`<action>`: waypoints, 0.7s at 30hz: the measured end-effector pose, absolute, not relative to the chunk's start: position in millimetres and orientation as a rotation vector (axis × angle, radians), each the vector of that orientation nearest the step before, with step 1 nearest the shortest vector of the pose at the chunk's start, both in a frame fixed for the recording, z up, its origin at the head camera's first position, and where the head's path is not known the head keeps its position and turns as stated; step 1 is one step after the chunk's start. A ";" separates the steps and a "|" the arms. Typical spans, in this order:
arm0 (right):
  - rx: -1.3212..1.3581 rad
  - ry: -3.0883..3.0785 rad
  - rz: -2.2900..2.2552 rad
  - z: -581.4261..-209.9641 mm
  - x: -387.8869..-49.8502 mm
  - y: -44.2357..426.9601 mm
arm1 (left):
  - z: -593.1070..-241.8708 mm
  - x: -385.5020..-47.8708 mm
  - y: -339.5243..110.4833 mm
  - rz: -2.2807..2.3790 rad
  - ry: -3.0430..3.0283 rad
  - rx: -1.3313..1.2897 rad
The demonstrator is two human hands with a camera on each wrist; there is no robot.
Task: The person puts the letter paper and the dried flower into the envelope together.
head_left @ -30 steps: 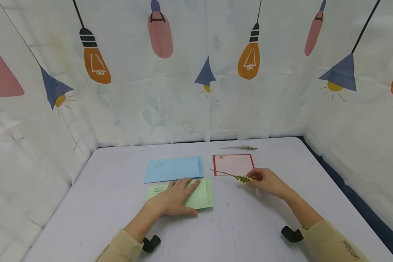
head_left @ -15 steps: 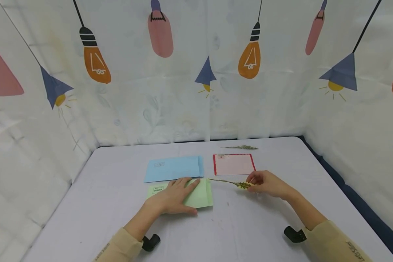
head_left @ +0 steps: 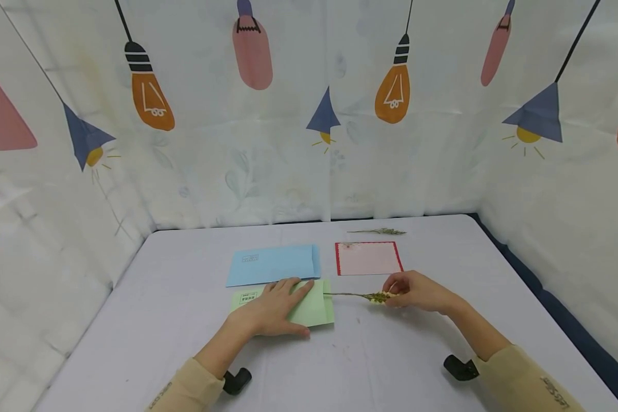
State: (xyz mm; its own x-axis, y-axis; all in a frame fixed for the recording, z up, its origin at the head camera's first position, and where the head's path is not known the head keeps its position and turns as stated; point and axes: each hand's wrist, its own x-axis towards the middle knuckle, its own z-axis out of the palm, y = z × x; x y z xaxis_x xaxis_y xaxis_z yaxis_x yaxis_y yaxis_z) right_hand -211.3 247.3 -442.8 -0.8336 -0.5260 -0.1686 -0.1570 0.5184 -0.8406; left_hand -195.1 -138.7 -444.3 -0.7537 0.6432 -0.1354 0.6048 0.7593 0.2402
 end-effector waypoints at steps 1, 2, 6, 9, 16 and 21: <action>-0.567 2.354 -1.245 -442.9 -211.6 246.6 | -444.4 -195.1 -138.8 0.266 2.748 0.989; -0.570 2.352 -1.243 -443.2 -211.9 246.0 | -444.6 -195.2 -138.8 0.267 2.749 0.991; -0.577 2.344 -1.249 -443.1 -213.1 243.0 | -444.2 -195.8 -138.7 0.270 2.754 0.990; -0.575 2.350 -1.245 -442.4 -213.7 241.0 | -443.2 -195.9 -138.0 0.275 2.755 0.992; -0.615 2.336 -1.249 -441.1 -214.0 233.4 | -443.4 -195.7 -137.2 0.274 2.755 1.015; -0.609 2.313 -1.273 -443.0 -215.2 226.4 | -443.4 -195.7 -136.7 0.268 2.760 1.024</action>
